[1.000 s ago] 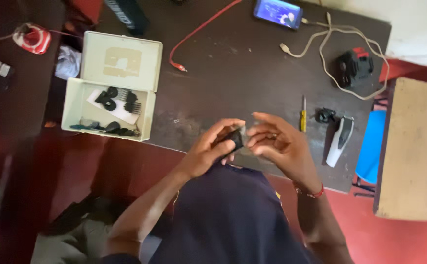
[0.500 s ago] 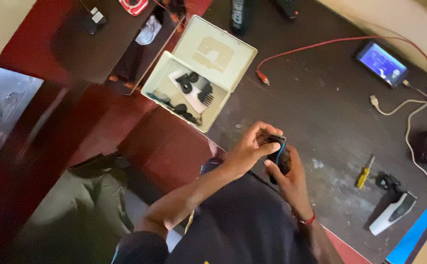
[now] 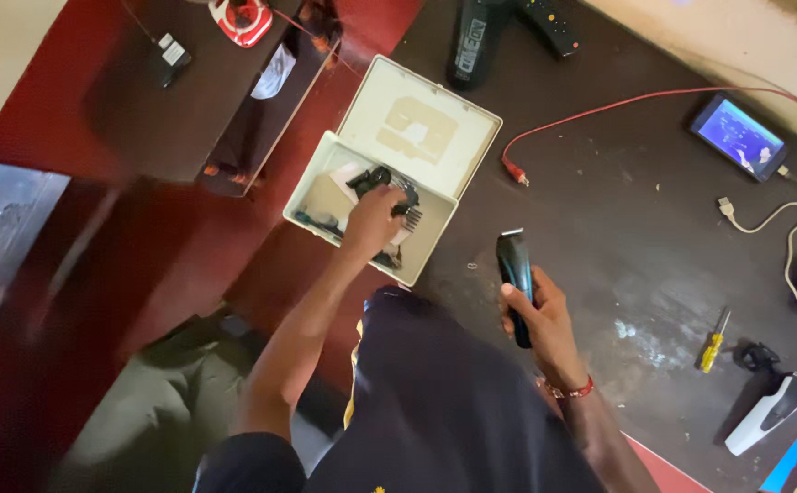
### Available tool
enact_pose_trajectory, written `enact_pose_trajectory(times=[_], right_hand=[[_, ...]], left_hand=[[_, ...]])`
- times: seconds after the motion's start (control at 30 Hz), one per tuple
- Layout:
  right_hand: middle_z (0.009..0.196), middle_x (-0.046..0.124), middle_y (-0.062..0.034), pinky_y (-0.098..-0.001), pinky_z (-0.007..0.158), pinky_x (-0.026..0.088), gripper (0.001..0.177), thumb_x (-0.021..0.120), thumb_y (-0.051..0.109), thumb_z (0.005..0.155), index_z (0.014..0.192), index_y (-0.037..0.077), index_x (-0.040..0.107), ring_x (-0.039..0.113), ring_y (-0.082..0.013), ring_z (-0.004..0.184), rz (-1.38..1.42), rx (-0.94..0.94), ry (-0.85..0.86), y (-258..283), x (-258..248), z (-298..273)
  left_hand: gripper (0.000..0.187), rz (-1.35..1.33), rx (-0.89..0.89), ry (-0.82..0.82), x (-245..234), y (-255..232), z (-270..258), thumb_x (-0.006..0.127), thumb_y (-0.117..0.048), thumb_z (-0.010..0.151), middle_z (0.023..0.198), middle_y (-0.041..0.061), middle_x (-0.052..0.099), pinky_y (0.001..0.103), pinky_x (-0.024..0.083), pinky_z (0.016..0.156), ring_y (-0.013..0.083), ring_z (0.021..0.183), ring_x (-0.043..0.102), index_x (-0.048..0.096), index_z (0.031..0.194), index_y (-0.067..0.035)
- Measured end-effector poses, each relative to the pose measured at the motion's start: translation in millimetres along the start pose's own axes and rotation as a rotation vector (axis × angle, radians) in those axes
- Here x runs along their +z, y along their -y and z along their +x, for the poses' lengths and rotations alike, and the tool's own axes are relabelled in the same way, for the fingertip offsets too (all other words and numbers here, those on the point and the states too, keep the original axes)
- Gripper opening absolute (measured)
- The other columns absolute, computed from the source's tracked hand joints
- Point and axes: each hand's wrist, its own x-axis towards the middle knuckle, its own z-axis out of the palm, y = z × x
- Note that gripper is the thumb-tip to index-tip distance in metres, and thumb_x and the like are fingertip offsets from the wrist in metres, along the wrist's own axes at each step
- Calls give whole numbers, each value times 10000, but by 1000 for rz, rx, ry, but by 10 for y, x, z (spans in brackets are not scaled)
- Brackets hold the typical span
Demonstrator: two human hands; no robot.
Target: The person plugs a charger into a wall socket and connects a phone to charge. Then they take two hair clippers from a case, attach different guard attachments to each, and place them back in the case.
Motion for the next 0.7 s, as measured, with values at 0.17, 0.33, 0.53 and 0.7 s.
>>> enact_pose_trajectory(times=[0.17,0.33,0.53,0.7], right_hand=[[695,577,-36,-264,456,445,212,657,170,948,1082,39,557,533,-98,506,10,-27,-37,49,195,139],[740,600,-40,-254,454,444,267,646,206,960,1135,21,567,526,-99,510,149,4,-105,-30,262,158],[727,615,-103,-243,389,454,546,626,350,966,1301,-70,532,541,-106,455,486,-44,160,-118,130,55],[744,623,-175,-236,357,445,715,633,413,981,1344,-185,483,539,-138,408,739,9,447,-16,4,-106]], left_hand=[[494,271,215,171,90,86,88,822,-84,677,1184,199,597,488,520,893,403,1090,601,689,1153,-67],[456,366,292,267,50,85,113,796,-72,801,1221,170,596,460,543,921,368,1127,613,686,1243,-98],[490,-373,-131,378,-364,-288,256,817,-242,823,1203,98,682,358,581,877,229,1054,709,678,1263,-74],[616,-1271,-153,576,-531,-1051,258,810,-281,868,1251,105,669,340,549,1011,197,1112,667,590,1380,-20]])
